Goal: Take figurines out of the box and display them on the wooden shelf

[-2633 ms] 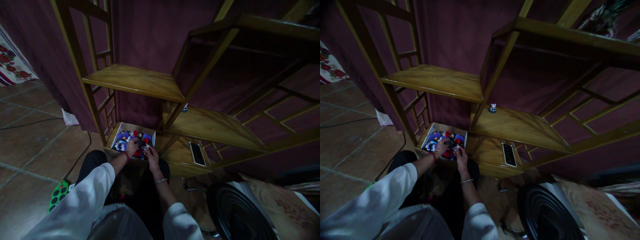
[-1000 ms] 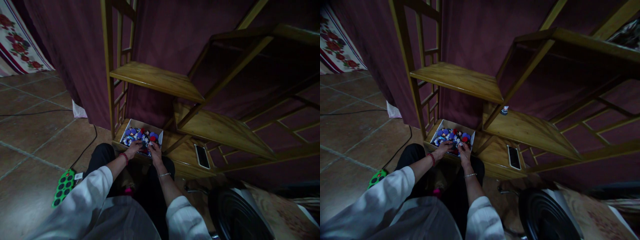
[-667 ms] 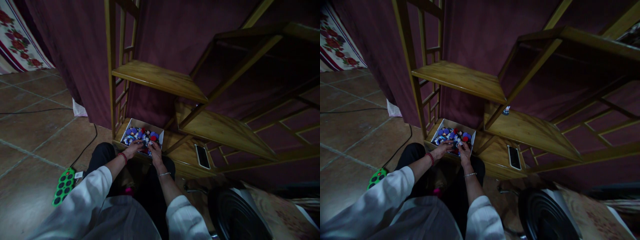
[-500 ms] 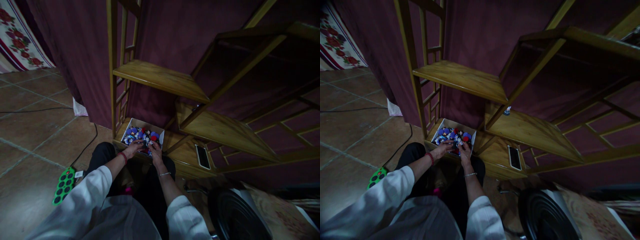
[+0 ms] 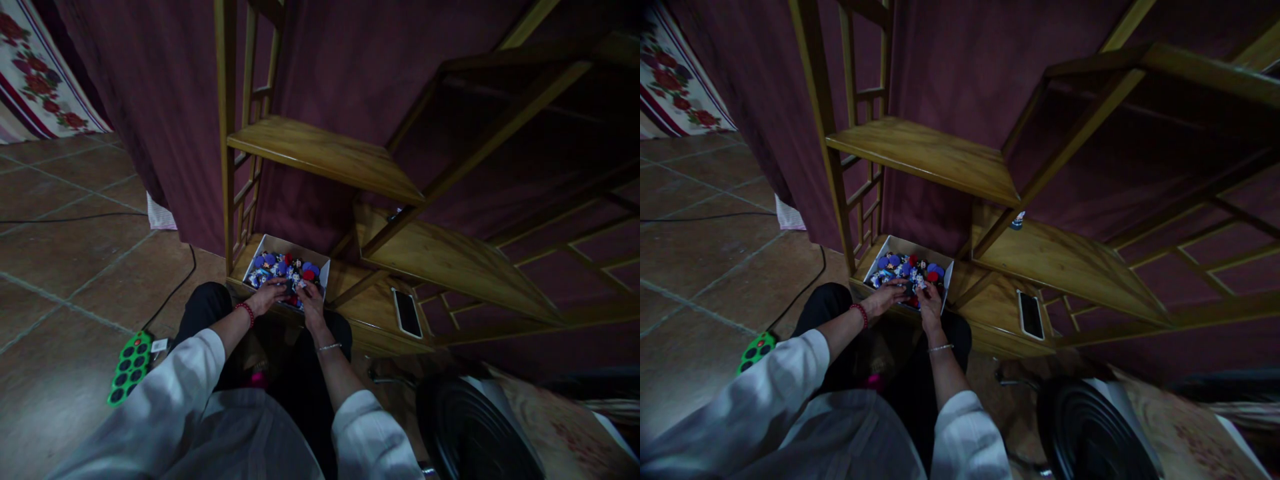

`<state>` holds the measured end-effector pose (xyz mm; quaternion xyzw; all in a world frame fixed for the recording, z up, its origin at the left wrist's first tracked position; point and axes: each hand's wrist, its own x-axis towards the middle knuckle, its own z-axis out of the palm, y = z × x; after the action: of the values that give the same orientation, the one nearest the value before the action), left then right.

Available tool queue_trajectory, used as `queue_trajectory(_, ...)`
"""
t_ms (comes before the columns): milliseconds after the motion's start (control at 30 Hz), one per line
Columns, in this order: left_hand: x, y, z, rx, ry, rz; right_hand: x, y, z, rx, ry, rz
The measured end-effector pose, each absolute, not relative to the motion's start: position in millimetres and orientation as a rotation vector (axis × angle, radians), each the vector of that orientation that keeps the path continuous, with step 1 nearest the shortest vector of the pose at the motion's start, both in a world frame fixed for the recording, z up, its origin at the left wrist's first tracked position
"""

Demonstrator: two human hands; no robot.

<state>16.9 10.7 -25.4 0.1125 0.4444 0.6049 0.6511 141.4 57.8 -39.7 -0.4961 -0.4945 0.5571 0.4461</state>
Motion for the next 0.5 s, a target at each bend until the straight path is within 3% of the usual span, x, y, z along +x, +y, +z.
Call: queue_trajectory(500, 14.8, 13.1, -26.8, 0.238, 0.995, 1.348, 139.5, 59.2, -39.1, -1.207, -1.236, 1.386)
